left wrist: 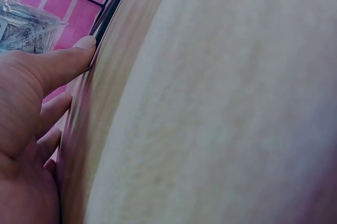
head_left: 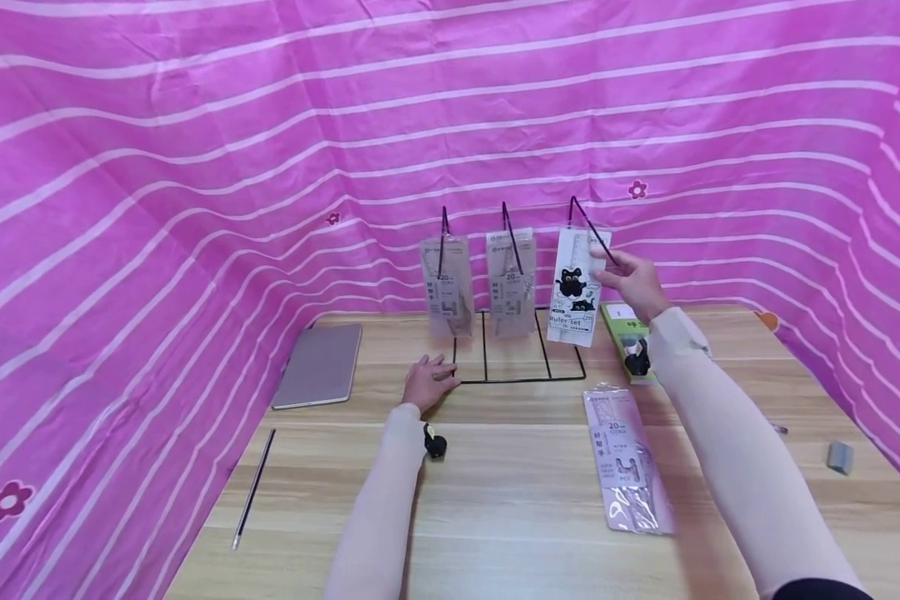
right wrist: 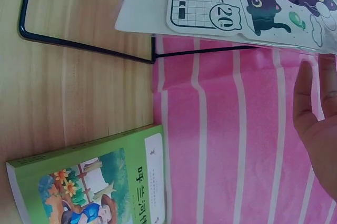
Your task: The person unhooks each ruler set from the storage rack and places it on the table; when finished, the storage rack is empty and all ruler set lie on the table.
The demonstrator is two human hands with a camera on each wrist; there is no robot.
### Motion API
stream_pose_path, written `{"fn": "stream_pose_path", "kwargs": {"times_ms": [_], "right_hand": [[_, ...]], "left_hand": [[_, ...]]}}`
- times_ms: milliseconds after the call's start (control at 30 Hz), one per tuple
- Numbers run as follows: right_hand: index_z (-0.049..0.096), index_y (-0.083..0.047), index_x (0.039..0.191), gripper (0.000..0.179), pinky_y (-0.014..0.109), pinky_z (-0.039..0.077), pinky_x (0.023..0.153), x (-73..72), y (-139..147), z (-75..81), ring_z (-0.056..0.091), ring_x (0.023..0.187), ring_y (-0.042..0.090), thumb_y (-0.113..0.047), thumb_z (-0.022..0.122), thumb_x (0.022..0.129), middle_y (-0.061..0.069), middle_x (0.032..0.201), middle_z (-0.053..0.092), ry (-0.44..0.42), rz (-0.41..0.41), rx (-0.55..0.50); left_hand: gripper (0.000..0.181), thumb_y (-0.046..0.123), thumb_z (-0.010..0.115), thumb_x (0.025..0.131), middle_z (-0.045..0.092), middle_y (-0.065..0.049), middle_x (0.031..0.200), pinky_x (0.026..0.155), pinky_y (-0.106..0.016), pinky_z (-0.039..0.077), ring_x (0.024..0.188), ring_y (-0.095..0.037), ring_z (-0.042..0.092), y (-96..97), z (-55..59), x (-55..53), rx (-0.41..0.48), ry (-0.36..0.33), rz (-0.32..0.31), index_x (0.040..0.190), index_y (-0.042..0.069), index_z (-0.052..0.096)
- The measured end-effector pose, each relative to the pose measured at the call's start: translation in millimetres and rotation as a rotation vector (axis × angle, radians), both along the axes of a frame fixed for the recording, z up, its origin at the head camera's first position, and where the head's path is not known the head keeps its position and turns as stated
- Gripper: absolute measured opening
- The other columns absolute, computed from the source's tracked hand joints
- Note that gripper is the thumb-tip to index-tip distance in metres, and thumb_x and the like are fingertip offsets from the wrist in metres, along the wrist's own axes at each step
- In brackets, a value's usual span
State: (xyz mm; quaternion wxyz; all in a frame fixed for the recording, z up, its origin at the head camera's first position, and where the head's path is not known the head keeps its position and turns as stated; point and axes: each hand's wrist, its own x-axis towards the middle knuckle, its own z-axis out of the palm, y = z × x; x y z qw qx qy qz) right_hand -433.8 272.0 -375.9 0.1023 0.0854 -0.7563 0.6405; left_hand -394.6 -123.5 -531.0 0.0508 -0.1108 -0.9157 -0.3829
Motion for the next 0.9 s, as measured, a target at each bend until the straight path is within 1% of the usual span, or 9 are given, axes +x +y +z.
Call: {"fn": "stream_pose_path", "kwargs": {"times_ms": [33,133,233,267,333,433,567,767,900], "right_hand": [[0.057,-0.004,0.139,0.052,0.013,0.054,0.088,2.1,-1,1.1,0.064,0.099,0.002,-0.01,0.075,0.091,-0.006,0.112,0.069,0.001,-0.001,-0.003],[0.057,-0.002,0.138,0.05,0.013,0.054,0.087,11.5,-3,6.8,0.063,0.097,0.003,-0.007,0.074,0.091,-0.005,0.108,0.068,0.003,-0.003,-0.009],[0.057,-0.001,0.137,0.049,0.013,0.054,0.083,24.3,-7,14.3,0.06,0.09,0.004,-0.005,0.073,0.091,-0.003,0.097,0.064,0.012,-0.011,0.011],[0.057,0.0,0.136,0.048,0.013,0.053,0.08,28.5,-7,16.5,0.058,0.087,0.005,-0.005,0.073,0.091,-0.003,0.094,0.062,0.017,-0.016,0.023],[0.058,-0.001,0.135,0.047,0.015,0.053,0.076,35.7,-9,19.7,0.055,0.082,0.007,-0.005,0.074,0.091,-0.002,0.089,0.06,0.028,-0.022,0.041],[0.06,-0.002,0.134,0.045,0.016,0.048,0.067,42.7,-9,21.3,0.05,0.076,0.009,-0.006,0.074,0.091,-0.002,0.085,0.058,0.044,-0.025,0.063],[0.061,-0.002,0.133,0.044,0.016,0.042,0.058,47.2,-7,19.9,0.045,0.07,0.008,-0.005,0.074,0.091,-0.002,0.08,0.055,0.071,-0.013,0.066],[0.061,0.0,0.133,0.044,0.017,0.049,0.064,50.5,-1,11.4,0.048,0.07,0.007,-0.004,0.074,0.09,-0.004,0.08,0.057,0.092,-0.001,0.033],[0.063,-0.003,0.132,0.044,0.015,0.044,0.058,49.4,6,-0.7,0.046,0.067,0.006,-0.003,0.074,0.09,-0.007,0.078,0.054,0.096,0.008,0.004]], "left_hand": [[0.038,0.034,0.075,0.09,0.052,-0.018,0.148,0.124,-0.058,0.011,0.148,-0.046,0.029,-1.5,-2.6,-1.3,-0.005,0.025,-0.005,0.123,0.014,0.073],[0.041,0.041,0.075,0.089,0.052,-0.017,0.148,0.124,-0.058,0.01,0.148,-0.046,0.028,-4.8,-5.8,-4.9,0.017,0.036,-0.016,0.122,0.017,0.073],[0.04,0.038,0.076,0.089,0.052,-0.018,0.147,0.124,-0.059,0.01,0.148,-0.047,0.028,-5.4,-7.1,-6.2,0.031,0.038,-0.018,0.122,0.015,0.073],[0.04,0.033,0.077,0.088,0.051,-0.019,0.148,0.124,-0.06,0.01,0.148,-0.048,0.027,-4.4,-5.4,-5.9,0.036,0.016,-0.013,0.122,0.012,0.073],[0.039,0.028,0.076,0.089,0.051,-0.019,0.148,0.124,-0.059,0.011,0.148,-0.047,0.028,-2.9,-4.7,-4.6,0.015,0.008,-0.001,0.122,0.009,0.072],[0.039,0.028,0.075,0.09,0.051,-0.016,0.15,0.124,-0.057,0.013,0.149,-0.044,0.028,-1.4,-2.4,-3.6,-0.023,-0.01,0.017,0.124,0.011,0.072],[0.039,0.027,0.076,0.089,0.05,-0.016,0.15,0.125,-0.056,0.012,0.149,-0.043,0.028,-0.5,2.6,-0.3,-0.024,-0.022,0.03,0.125,0.011,0.071],[0.039,0.026,0.075,0.09,0.05,-0.018,0.15,0.124,-0.058,0.013,0.148,-0.045,0.028,0.9,6.3,2.3,-0.019,-0.014,0.022,0.124,0.01,0.071],[0.038,0.027,0.075,0.09,0.049,-0.017,0.15,0.124,-0.057,0.013,0.149,-0.044,0.027,1.7,4.2,2.6,-0.014,-0.025,0.016,0.125,0.01,0.071]]}}
